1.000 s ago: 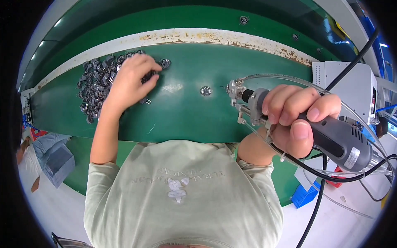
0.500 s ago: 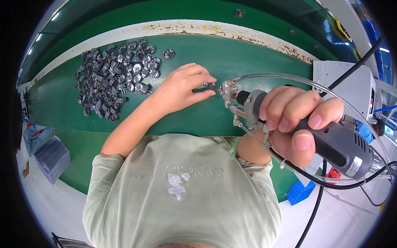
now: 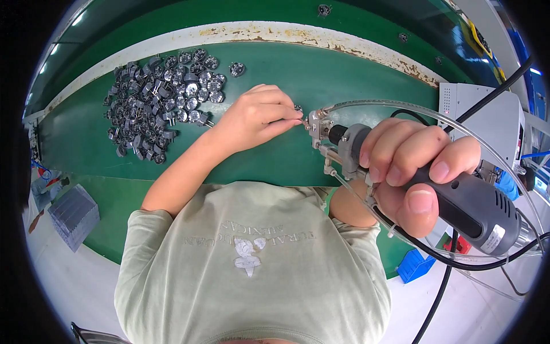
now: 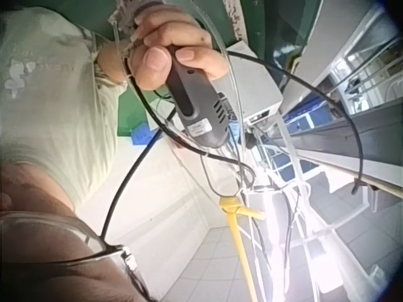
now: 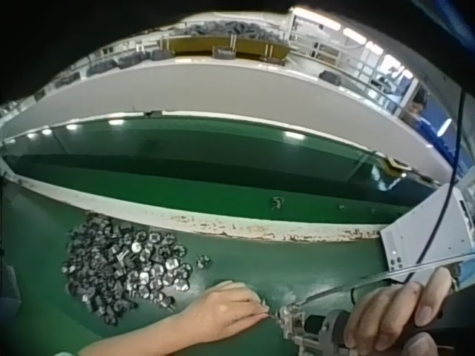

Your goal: The person assembles small metal parts by hand, placing them into an assembly jig, then pressing them together with a handheld pneumatic press tool.

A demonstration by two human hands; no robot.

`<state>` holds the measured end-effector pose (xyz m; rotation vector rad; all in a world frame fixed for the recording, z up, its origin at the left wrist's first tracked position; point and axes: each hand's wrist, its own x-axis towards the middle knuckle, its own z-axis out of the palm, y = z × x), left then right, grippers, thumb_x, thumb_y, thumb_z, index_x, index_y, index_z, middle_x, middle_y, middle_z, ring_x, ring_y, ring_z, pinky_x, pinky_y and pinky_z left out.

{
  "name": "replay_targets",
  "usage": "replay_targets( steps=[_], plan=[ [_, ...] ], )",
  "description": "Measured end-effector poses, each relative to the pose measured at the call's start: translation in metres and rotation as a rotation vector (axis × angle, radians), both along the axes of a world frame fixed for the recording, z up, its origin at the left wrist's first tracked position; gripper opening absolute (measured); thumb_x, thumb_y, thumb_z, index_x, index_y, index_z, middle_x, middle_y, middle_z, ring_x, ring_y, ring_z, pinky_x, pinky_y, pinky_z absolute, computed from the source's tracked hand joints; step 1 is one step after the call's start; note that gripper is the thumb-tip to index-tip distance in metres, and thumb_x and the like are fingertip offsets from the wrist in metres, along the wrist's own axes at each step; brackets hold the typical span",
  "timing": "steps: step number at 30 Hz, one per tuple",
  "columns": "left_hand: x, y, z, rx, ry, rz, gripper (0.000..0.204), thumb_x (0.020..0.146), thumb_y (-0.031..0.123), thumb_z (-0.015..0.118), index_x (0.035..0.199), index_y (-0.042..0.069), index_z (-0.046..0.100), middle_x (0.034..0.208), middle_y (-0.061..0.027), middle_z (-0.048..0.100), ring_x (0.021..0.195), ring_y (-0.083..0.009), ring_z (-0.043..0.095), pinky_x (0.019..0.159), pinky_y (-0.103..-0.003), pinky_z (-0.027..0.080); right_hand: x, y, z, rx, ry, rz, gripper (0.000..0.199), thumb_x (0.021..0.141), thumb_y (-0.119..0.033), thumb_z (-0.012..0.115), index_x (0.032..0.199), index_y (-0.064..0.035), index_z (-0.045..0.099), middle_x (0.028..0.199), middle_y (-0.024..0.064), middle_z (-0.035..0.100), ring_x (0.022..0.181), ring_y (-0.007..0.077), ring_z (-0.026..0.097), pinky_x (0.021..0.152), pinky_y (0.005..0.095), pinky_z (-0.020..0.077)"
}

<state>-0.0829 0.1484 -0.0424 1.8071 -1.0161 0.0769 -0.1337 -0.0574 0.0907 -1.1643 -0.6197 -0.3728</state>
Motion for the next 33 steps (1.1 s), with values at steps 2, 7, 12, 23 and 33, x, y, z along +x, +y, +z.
replay_targets(
  steps=[2, 7, 12, 23, 33],
  plan=[
    [-0.001, 0.001, -0.001, 0.029, -0.024, -0.013, 0.016, 0.073, 0.010, 0.076, 0.087, 0.005, 0.070, 0.081, -0.0056, 0.064, 0.074, -0.0247, 0.061, 0.069, -0.036, 0.049, 0.000, 0.001, 0.001, 0.004, 0.008, 0.000, 0.029, 0.083, -0.015, 0.061, 0.101, -0.0113, 0.039, 0.072, 0.0074, 0.052, 0.053, 0.0185, 0.052, 0.049, 0.0346, 0.0455],
    [-0.001, 0.010, 0.008, 0.132, 0.053, 0.033, 0.036, 0.069, 0.018, 0.079, 0.101, 0.007, 0.067, 0.099, -0.0064, 0.061, 0.090, -0.0258, 0.058, 0.081, -0.039, 0.046, -0.001, 0.001, -0.003, -0.040, 0.011, -0.030, 0.029, 0.083, -0.014, 0.062, 0.101, -0.0110, 0.039, 0.071, 0.0076, 0.053, 0.053, 0.0187, 0.052, 0.050, 0.0347, 0.0458],
    [-0.001, 0.011, -0.004, 0.211, 0.135, 0.076, 0.047, 0.067, 0.021, 0.079, 0.110, 0.008, 0.064, 0.109, -0.0060, 0.055, 0.099, -0.0254, 0.054, 0.088, -0.039, 0.042, 0.004, 0.007, -0.020, -0.002, 0.037, -0.045, 0.029, 0.083, -0.011, 0.064, 0.099, -0.0102, 0.039, 0.069, 0.0070, 0.052, 0.051, 0.0181, 0.051, 0.049, 0.0342, 0.0450],
    [0.001, 0.007, -0.011, 0.284, 0.063, 0.059, 0.030, 0.069, 0.014, 0.074, 0.098, 0.009, 0.067, 0.097, -0.0025, 0.058, 0.091, -0.0221, 0.054, 0.080, -0.035, 0.040, 0.010, 0.013, -0.033, -0.056, 0.061, -0.046, 0.023, 0.081, -0.015, 0.061, 0.093, -0.0099, 0.042, 0.064, 0.0062, 0.051, 0.048, 0.0164, 0.050, 0.045, 0.0324, 0.0432],
    [0.002, 0.007, -0.011, 0.290, 0.059, 0.055, 0.028, 0.070, 0.014, 0.074, 0.097, 0.010, 0.068, 0.097, -0.0020, 0.058, 0.091, -0.0220, 0.054, 0.080, -0.035, 0.040, 0.008, 0.014, -0.038, -0.018, 0.069, -0.010, 0.031, 0.081, -0.006, 0.066, 0.096, -0.0092, 0.039, 0.065, 0.0061, 0.052, 0.050, 0.0179, 0.053, 0.047, 0.0342, 0.0470]
  ],
)
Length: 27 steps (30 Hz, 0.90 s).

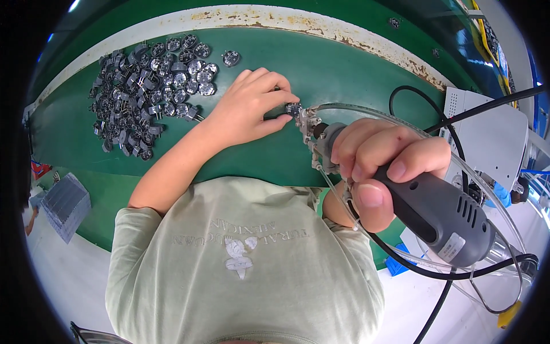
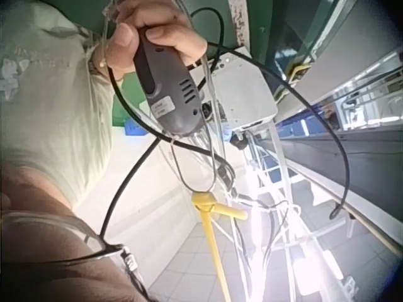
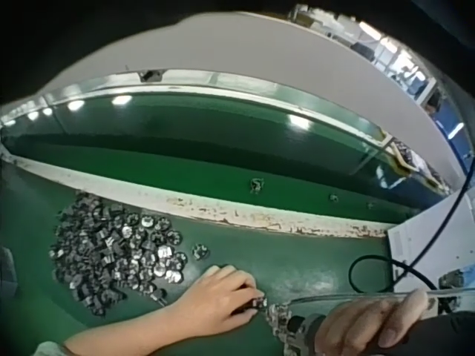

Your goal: The person assembles small metal parts by hand, placing them into an assembly jig, then pressing them together with a handheld pneumatic press tool.

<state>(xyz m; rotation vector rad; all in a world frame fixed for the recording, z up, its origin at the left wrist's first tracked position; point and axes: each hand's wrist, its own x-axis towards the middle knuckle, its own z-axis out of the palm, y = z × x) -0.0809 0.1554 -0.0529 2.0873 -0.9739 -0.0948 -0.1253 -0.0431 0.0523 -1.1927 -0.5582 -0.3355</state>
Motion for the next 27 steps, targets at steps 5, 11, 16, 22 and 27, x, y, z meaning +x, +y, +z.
replay_targets(
  steps=[5, 11, 16, 22, 27],
  plan=[
    [0.0005, 0.0000, -0.0002, -0.006, -0.003, 0.000, 0.028, 0.070, 0.013, 0.074, 0.098, 0.010, 0.067, 0.097, -0.0013, 0.058, 0.090, -0.0215, 0.054, 0.080, -0.035, 0.040, 0.0003, 0.0016, 0.0000, 0.000, -0.001, -0.017, 0.032, 0.081, -0.006, 0.067, 0.095, -0.0092, 0.039, 0.065, 0.0060, 0.052, 0.051, 0.0181, 0.053, 0.047, 0.0346, 0.0472],
    [0.0011, 0.0004, -0.0006, -0.009, -0.004, -0.002, 0.029, 0.070, 0.013, 0.075, 0.098, 0.011, 0.067, 0.097, -0.0009, 0.058, 0.090, -0.0211, 0.054, 0.078, -0.034, 0.040, 0.0003, 0.0008, 0.0018, -0.018, 0.008, 0.000, 0.033, 0.080, -0.006, 0.067, 0.095, -0.0093, 0.039, 0.065, 0.0060, 0.052, 0.051, 0.0182, 0.053, 0.047, 0.0350, 0.0474],
    [0.0005, -0.0003, -0.0011, -0.016, -0.006, 0.001, 0.030, 0.069, 0.013, 0.075, 0.098, 0.011, 0.067, 0.097, -0.0009, 0.057, 0.090, -0.0212, 0.054, 0.078, -0.035, 0.040, 0.0009, -0.0010, 0.0025, -0.031, 0.012, 0.025, 0.032, 0.081, -0.006, 0.067, 0.095, -0.0091, 0.039, 0.066, 0.0061, 0.053, 0.052, 0.0184, 0.053, 0.048, 0.0353, 0.0474],
    [0.0004, 0.0005, -0.0020, -0.024, -0.014, -0.003, 0.029, 0.070, 0.013, 0.075, 0.098, 0.011, 0.067, 0.098, -0.0013, 0.057, 0.090, -0.0218, 0.054, 0.079, -0.035, 0.040, 0.0003, 0.0002, 0.0029, -0.019, 0.004, 0.025, 0.031, 0.081, -0.005, 0.066, 0.095, -0.0088, 0.039, 0.067, 0.0061, 0.053, 0.052, 0.0184, 0.054, 0.048, 0.0351, 0.0474],
    [0.0009, 0.0010, -0.0023, -0.025, -0.021, 0.002, 0.029, 0.070, 0.013, 0.075, 0.098, 0.011, 0.067, 0.098, -0.0014, 0.057, 0.091, -0.0219, 0.054, 0.080, -0.035, 0.040, 0.0031, -0.0009, 0.0018, -0.038, 0.002, 0.033, 0.031, 0.080, -0.005, 0.066, 0.095, -0.0089, 0.039, 0.066, 0.0061, 0.052, 0.052, 0.0183, 0.054, 0.048, 0.0355, 0.0477]
  ],
)
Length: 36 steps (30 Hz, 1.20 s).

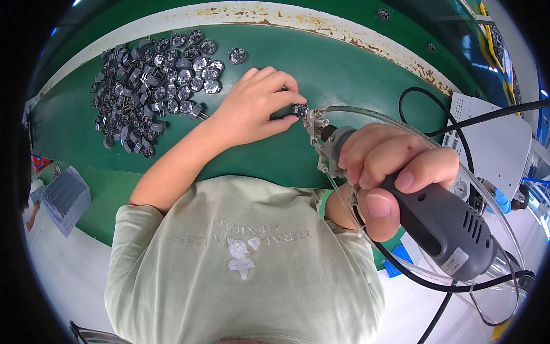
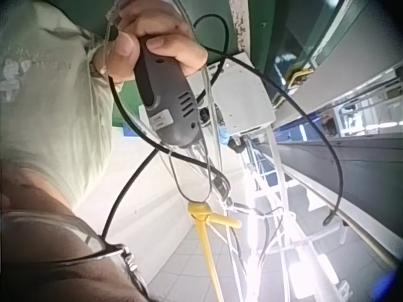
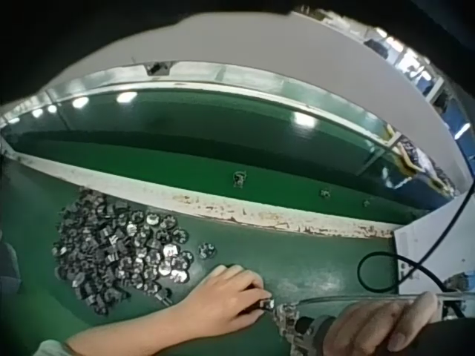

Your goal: The person assembles small metal parts by hand, placing them into an assembly jig, then pressing them together with a handheld pneumatic press tool.

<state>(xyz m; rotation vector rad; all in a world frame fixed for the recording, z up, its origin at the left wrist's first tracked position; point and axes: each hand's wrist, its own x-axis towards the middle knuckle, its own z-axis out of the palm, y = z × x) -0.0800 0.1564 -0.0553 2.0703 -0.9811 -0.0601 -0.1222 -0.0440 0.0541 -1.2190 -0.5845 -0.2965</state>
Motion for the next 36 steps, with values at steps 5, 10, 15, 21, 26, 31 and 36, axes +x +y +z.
replay_targets(
  steps=[5, 10, 15, 21, 26, 31, 36],
  plan=[
    [0.000, 0.000, 0.003, 0.009, 0.011, -0.013, 0.029, 0.070, 0.013, 0.075, 0.098, 0.011, 0.067, 0.098, -0.0014, 0.057, 0.091, -0.0219, 0.054, 0.081, -0.035, 0.040, -0.002, 0.000, 0.001, -0.001, 0.000, 0.004, 0.031, 0.081, -0.005, 0.066, 0.095, -0.0090, 0.039, 0.066, 0.0061, 0.052, 0.052, 0.0184, 0.053, 0.048, 0.0357, 0.0477],
    [-0.002, -0.001, 0.001, 0.007, 0.004, -0.003, 0.029, 0.070, 0.013, 0.075, 0.098, 0.011, 0.067, 0.098, -0.0015, 0.057, 0.091, -0.0218, 0.053, 0.080, -0.035, 0.040, -0.001, -0.001, 0.001, -0.009, 0.006, 0.023, 0.031, 0.081, -0.005, 0.067, 0.095, -0.0090, 0.039, 0.067, 0.0062, 0.053, 0.052, 0.0183, 0.053, 0.048, 0.0358, 0.0478],
    [-0.004, -0.004, 0.000, -0.010, -0.006, 0.006, 0.026, 0.069, 0.016, 0.076, 0.093, 0.011, 0.068, 0.095, -0.0013, 0.055, 0.092, -0.0203, 0.052, 0.078, -0.035, 0.039, -0.003, 0.004, 0.002, -0.042, -0.011, -0.059, 0.025, 0.079, -0.014, 0.062, 0.093, -0.0099, 0.042, 0.062, 0.0046, 0.052, 0.046, 0.0155, 0.051, 0.043, 0.0310, 0.0441],
    [0.004, 0.000, -0.001, 0.007, 0.005, -0.023, 0.029, 0.070, 0.014, 0.075, 0.098, 0.010, 0.066, 0.099, -0.0015, 0.057, 0.092, -0.0216, 0.053, 0.080, -0.035, 0.039, 0.002, 0.009, 0.000, -0.066, 0.004, -0.048, 0.024, 0.079, -0.012, 0.062, 0.091, -0.0101, 0.042, 0.063, 0.0052, 0.052, 0.047, 0.0160, 0.052, 0.043, 0.0315, 0.0443],
    [0.002, 0.005, 0.004, -0.018, -0.029, 0.037, 0.026, 0.067, 0.016, 0.077, 0.091, 0.012, 0.067, 0.097, 0.0002, 0.059, 0.090, -0.0219, 0.055, 0.075, -0.037, 0.040, 0.006, 0.023, 0.001, -0.044, 0.009, -0.057, 0.023, 0.080, -0.009, 0.063, 0.089, -0.0097, 0.041, 0.061, 0.0050, 0.050, 0.045, 0.0159, 0.048, 0.043, 0.0315, 0.0431],
    [0.001, -0.011, -0.008, -0.006, -0.106, 0.112, 0.018, 0.061, 0.026, 0.070, 0.064, 0.011, 0.060, 0.079, -0.0043, 0.059, 0.079, -0.0272, 0.057, 0.067, -0.041, 0.043, -0.005, 0.011, -0.007, -0.115, 0.190, -0.195, 0.030, 0.081, -0.005, 0.068, 0.083, -0.0075, 0.038, 0.058, 0.0067, 0.047, 0.049, 0.0192, 0.050, 0.048, 0.0331, 0.0470],
    [-0.008, -0.015, -0.029, -0.194, -0.252, 0.071, 0.020, 0.061, 0.029, 0.074, 0.075, 0.017, 0.068, 0.085, 0.0020, 0.055, 0.088, -0.0204, 0.050, 0.072, -0.037, 0.035, -0.006, 0.002, -0.010, -0.087, 0.063, 0.125, 0.021, 0.095, -0.010, 0.054, 0.113, -0.0032, 0.046, 0.091, 0.0204, 0.057, 0.071, 0.0271, 0.054, 0.066, 0.0455, 0.0493]
  ],
)
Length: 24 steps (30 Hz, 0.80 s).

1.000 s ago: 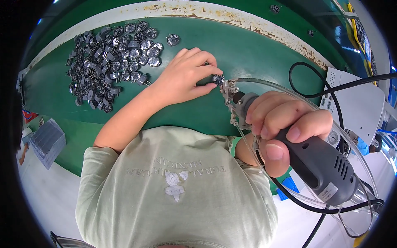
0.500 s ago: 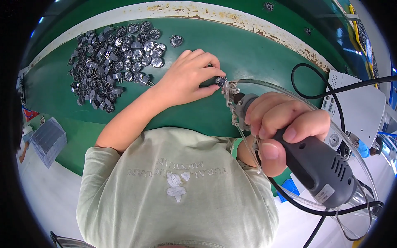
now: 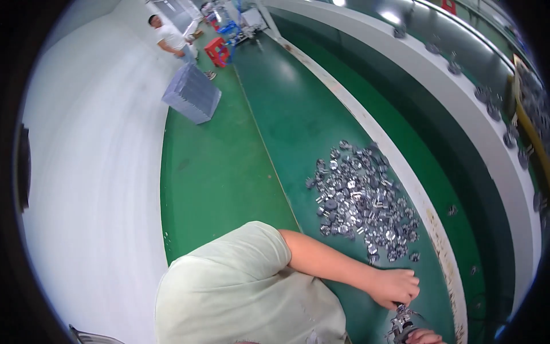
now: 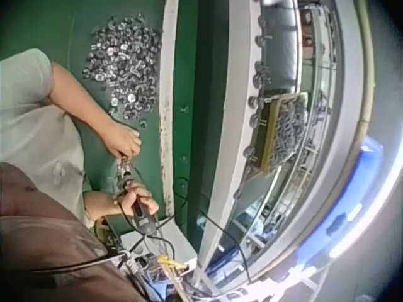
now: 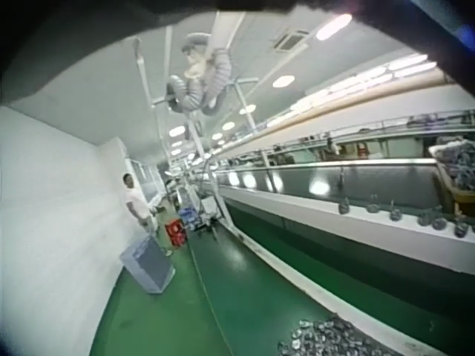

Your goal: The person assembles small metal parts by hand, placing them into an assembly jig, then pressing them together with a handheld pneumatic press tool.

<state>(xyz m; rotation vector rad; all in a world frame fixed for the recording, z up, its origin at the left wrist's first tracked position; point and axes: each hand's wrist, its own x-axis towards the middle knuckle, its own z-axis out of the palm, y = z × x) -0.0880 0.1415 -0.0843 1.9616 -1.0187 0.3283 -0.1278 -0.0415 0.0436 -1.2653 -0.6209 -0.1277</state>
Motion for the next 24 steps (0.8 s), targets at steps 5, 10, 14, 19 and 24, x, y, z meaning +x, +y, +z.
replay_targets(
  steps=[5, 10, 14, 19, 24],
  plan=[
    [0.001, 0.000, -0.006, 0.009, 0.020, -0.051, 0.027, 0.059, 0.030, 0.076, 0.081, 0.017, 0.069, 0.089, 0.0021, 0.053, 0.089, -0.0197, 0.048, 0.076, -0.036, 0.033, 0.081, 0.024, 0.000, 0.777, -0.938, 0.966, 0.037, 0.085, -0.005, 0.070, 0.109, -0.0034, 0.041, 0.079, 0.0175, 0.058, 0.060, 0.0246, 0.057, 0.055, 0.0374, 0.0526],
    [0.004, 0.014, -0.010, -0.033, 0.097, -0.019, 0.023, 0.060, 0.025, 0.071, 0.080, 0.014, 0.067, 0.089, -0.0003, 0.053, 0.090, -0.0215, 0.049, 0.077, -0.035, 0.034, -0.008, 0.006, 0.048, 0.161, -0.167, -0.028, 0.034, 0.086, -0.001, 0.067, 0.110, -0.0018, 0.043, 0.077, 0.0171, 0.059, 0.059, 0.0246, 0.058, 0.055, 0.0374, 0.0535],
    [0.007, 0.018, 0.008, -0.079, 0.189, -0.070, 0.023, 0.062, 0.022, 0.068, 0.080, 0.009, 0.066, 0.087, -0.0060, 0.057, 0.088, -0.0271, 0.055, 0.076, -0.040, 0.042, -0.012, -0.008, 0.055, 0.153, -0.224, -0.026, 0.032, 0.088, -0.003, 0.065, 0.111, -0.0018, 0.044, 0.079, 0.0179, 0.060, 0.061, 0.0256, 0.060, 0.055, 0.0381, 0.0543],
    [0.018, 0.047, 0.054, -0.010, 0.237, -0.043, 0.023, 0.065, 0.019, 0.066, 0.083, 0.005, 0.065, 0.079, -0.0130, 0.063, 0.078, -0.0336, 0.061, 0.067, -0.045, 0.049, -0.009, -0.012, 0.052, 0.248, -0.262, -0.096, 0.030, 0.089, -0.005, 0.065, 0.111, -0.0021, 0.044, 0.080, 0.0185, 0.060, 0.062, 0.0261, 0.060, 0.055, 0.0383, 0.0545],
    [0.044, 0.111, 0.109, -0.030, 0.223, 0.282, 0.023, 0.065, 0.019, 0.066, 0.083, 0.005, 0.066, 0.076, -0.0136, 0.065, 0.072, -0.0327, 0.064, 0.064, -0.043, 0.051, 0.001, 0.005, 0.041, 0.309, -0.250, -0.168, 0.028, 0.091, -0.007, 0.062, 0.109, -0.0038, 0.041, 0.075, 0.0155, 0.057, 0.060, 0.0241, 0.059, 0.055, 0.0362, 0.0541]
  ],
)
